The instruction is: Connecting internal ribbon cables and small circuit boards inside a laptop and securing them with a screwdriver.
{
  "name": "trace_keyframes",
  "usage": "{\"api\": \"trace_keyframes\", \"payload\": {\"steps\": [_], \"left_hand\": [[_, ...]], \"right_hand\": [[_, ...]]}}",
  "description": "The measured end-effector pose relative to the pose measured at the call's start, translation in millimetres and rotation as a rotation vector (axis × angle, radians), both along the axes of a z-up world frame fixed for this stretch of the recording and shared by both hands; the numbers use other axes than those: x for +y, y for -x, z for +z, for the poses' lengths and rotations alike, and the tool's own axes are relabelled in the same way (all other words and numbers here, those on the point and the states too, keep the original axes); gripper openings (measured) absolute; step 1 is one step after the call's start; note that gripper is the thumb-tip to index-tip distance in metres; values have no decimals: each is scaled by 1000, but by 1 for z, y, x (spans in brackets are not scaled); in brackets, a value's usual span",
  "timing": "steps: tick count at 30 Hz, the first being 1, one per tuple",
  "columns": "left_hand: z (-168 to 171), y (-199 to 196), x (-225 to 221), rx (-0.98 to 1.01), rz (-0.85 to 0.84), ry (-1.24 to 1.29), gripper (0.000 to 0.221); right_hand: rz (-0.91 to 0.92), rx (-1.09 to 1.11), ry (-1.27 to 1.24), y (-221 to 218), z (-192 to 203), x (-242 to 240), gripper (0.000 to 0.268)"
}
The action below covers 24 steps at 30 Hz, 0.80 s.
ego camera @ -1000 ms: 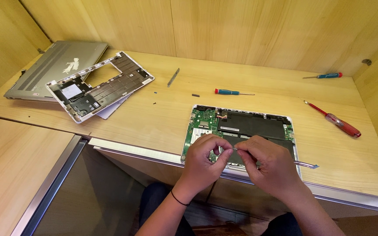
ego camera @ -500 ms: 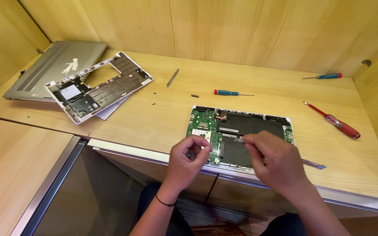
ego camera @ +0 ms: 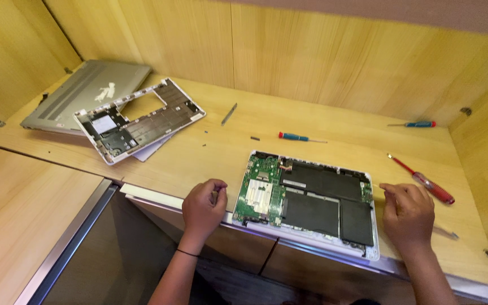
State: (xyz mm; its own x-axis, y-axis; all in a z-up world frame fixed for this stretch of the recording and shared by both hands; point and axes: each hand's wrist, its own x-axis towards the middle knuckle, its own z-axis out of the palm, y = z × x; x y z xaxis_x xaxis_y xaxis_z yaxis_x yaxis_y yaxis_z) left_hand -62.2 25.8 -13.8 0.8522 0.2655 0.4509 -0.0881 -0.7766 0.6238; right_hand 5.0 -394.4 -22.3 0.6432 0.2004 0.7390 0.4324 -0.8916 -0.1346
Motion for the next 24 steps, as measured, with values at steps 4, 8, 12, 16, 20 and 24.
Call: {"api": "trace_keyframes", "payload": {"steps": [4, 8, 12, 16, 20, 24], "left_hand": [[-1, -9, -11, 61, 95, -87, 13], [0, -8, -15, 44, 120, -131, 11], [-6, -9, -14, 28, 102, -172, 12], [-8, -1, -14, 4, 54, -202, 14], [-14, 28, -10, 6, -12, 1, 16], [-18, 27, -7, 104, -38, 91, 19]], "right_hand": [[-185, 24, 146, -1, -12, 3, 34], [-216, 69, 167, -5, -11, 4, 29], [-263, 132, 177, -1, -14, 4, 31], [-297, 238, 170, 1, -8, 8, 32], [-337, 269, 160, 16, -3, 5, 27], [-418, 346, 204, 5, -16, -2, 29]]}}
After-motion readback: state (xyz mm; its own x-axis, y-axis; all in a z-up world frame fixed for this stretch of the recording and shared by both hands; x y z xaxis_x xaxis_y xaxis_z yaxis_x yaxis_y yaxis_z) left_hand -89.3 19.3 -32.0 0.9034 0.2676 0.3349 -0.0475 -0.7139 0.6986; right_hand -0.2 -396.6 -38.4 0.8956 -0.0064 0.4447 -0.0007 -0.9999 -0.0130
